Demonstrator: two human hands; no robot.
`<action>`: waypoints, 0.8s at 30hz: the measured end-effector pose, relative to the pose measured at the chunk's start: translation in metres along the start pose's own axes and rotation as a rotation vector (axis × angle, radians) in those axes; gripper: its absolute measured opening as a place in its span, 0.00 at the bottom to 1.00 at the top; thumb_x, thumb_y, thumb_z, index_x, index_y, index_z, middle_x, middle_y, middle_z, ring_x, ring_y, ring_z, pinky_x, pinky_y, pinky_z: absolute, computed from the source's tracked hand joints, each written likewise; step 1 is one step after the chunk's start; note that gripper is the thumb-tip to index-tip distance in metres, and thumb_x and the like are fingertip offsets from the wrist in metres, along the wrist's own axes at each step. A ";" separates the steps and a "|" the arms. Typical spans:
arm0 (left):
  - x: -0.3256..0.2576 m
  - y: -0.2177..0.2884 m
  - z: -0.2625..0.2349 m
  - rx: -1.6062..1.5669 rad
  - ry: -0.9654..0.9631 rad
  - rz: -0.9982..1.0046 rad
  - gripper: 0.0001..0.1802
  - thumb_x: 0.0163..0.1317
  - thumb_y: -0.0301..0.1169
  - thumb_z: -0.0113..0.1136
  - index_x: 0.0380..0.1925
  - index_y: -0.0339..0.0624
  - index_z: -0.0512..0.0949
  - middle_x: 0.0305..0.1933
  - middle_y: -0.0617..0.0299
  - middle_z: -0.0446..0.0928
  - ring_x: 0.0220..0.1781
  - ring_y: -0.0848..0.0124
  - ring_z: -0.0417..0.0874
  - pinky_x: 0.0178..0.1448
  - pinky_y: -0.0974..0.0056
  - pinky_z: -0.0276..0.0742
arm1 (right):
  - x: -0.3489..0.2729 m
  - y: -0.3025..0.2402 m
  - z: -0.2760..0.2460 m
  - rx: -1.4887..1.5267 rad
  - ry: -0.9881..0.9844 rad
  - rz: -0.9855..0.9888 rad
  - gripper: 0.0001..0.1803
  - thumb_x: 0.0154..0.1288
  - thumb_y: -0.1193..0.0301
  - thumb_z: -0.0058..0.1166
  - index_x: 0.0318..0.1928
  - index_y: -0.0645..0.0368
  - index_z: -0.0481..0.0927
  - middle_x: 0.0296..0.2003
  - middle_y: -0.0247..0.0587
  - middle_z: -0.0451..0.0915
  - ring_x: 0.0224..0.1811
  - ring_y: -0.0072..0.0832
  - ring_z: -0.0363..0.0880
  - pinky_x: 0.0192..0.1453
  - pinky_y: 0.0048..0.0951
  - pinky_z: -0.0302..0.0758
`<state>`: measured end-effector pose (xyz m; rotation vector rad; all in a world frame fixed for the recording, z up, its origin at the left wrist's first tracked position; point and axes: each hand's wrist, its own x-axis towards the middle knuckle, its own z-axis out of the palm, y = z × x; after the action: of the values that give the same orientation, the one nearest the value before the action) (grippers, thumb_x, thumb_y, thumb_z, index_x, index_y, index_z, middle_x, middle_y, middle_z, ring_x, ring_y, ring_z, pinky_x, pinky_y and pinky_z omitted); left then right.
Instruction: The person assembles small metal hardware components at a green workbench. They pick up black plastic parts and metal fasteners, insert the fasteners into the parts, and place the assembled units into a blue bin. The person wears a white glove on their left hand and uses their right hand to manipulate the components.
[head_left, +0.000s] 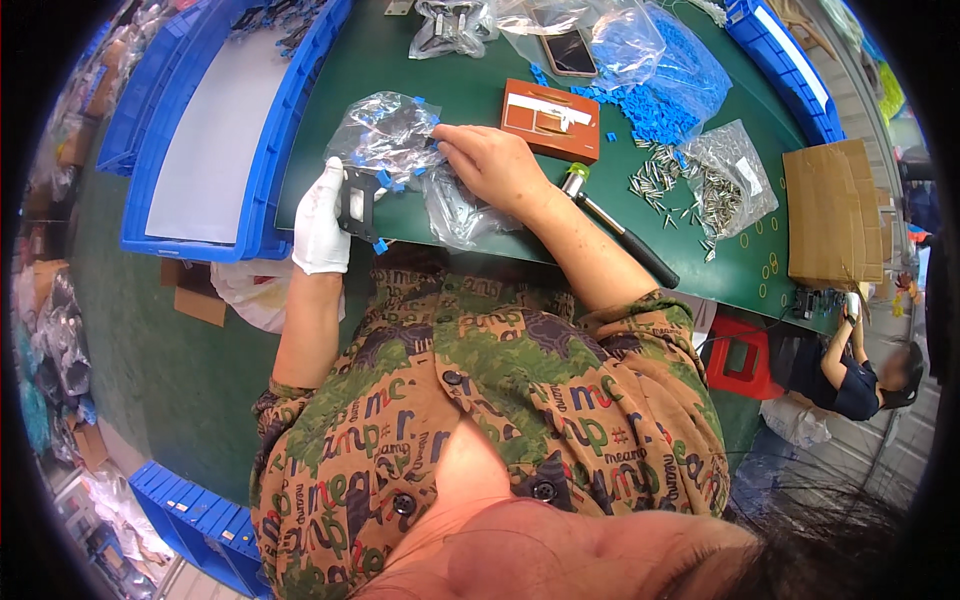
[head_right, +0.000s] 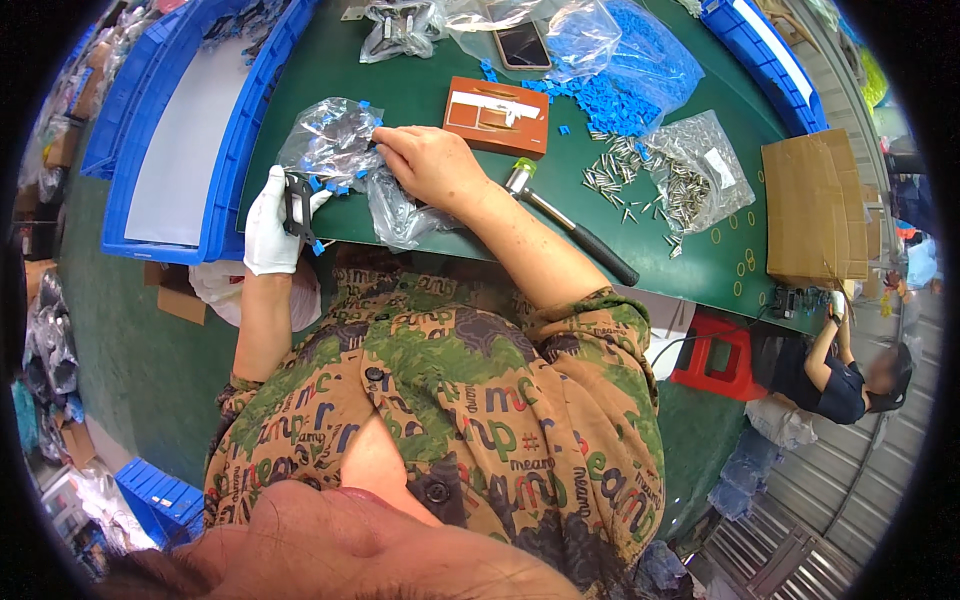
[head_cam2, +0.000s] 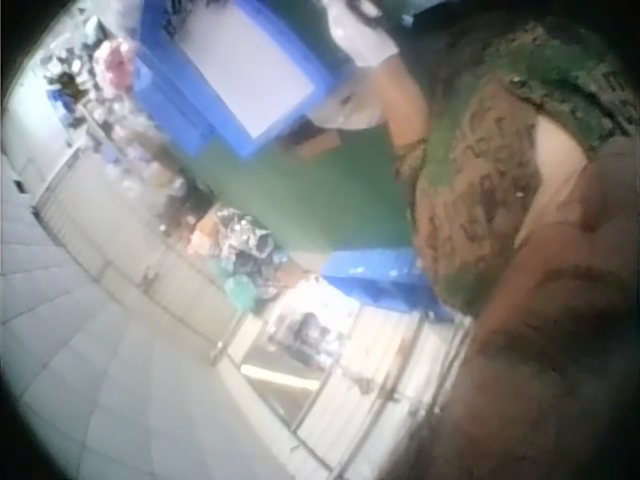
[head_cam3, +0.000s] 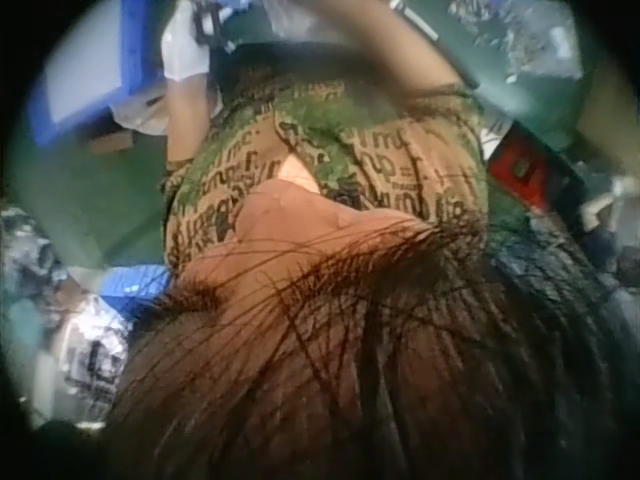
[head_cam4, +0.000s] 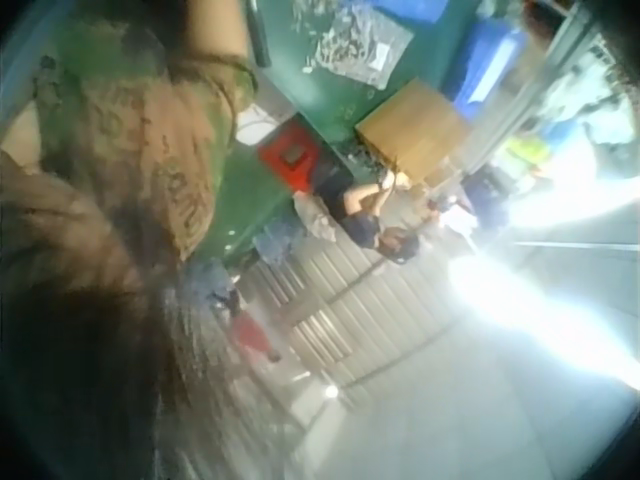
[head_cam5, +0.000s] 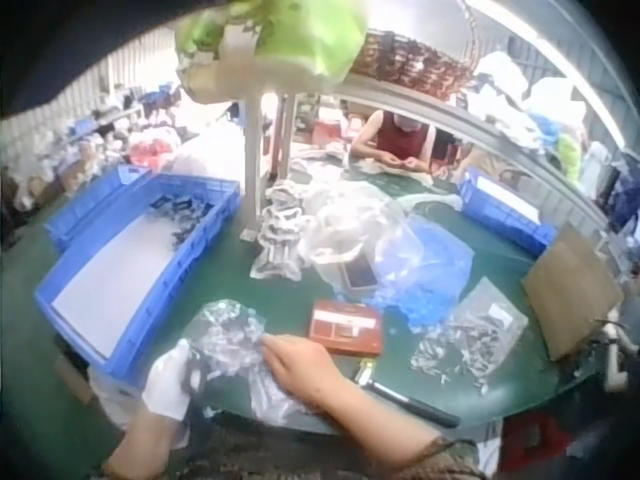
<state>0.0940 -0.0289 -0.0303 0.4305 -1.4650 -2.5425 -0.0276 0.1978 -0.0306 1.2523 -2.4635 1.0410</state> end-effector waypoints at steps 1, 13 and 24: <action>-0.001 -0.001 0.003 0.000 -0.005 -0.002 0.20 0.81 0.42 0.53 0.55 0.34 0.79 0.49 0.57 0.84 0.48 0.68 0.87 0.55 0.59 0.86 | 0.000 -0.001 0.000 -0.001 -0.009 0.002 0.14 0.75 0.63 0.54 0.53 0.57 0.84 0.46 0.48 0.88 0.49 0.47 0.87 0.53 0.46 0.83; 0.010 -0.007 -0.020 0.154 0.060 0.042 0.20 0.81 0.44 0.53 0.51 0.35 0.78 0.46 0.57 0.82 0.45 0.68 0.86 0.55 0.55 0.87 | 0.003 0.001 -0.001 -0.164 0.089 -0.205 0.18 0.71 0.63 0.62 0.58 0.52 0.83 0.61 0.43 0.82 0.66 0.42 0.78 0.71 0.47 0.72; 0.013 0.008 -0.009 0.142 -0.092 0.041 0.18 0.82 0.44 0.50 0.38 0.43 0.77 0.34 0.65 0.77 0.34 0.75 0.79 0.47 0.64 0.82 | 0.001 -0.008 0.006 -0.285 -0.065 -0.348 0.23 0.70 0.55 0.63 0.62 0.46 0.82 0.67 0.34 0.78 0.77 0.36 0.66 0.81 0.60 0.55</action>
<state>0.0846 -0.0443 -0.0298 0.3028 -1.6755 -2.4665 -0.0217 0.1901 -0.0300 1.5576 -2.2228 0.5481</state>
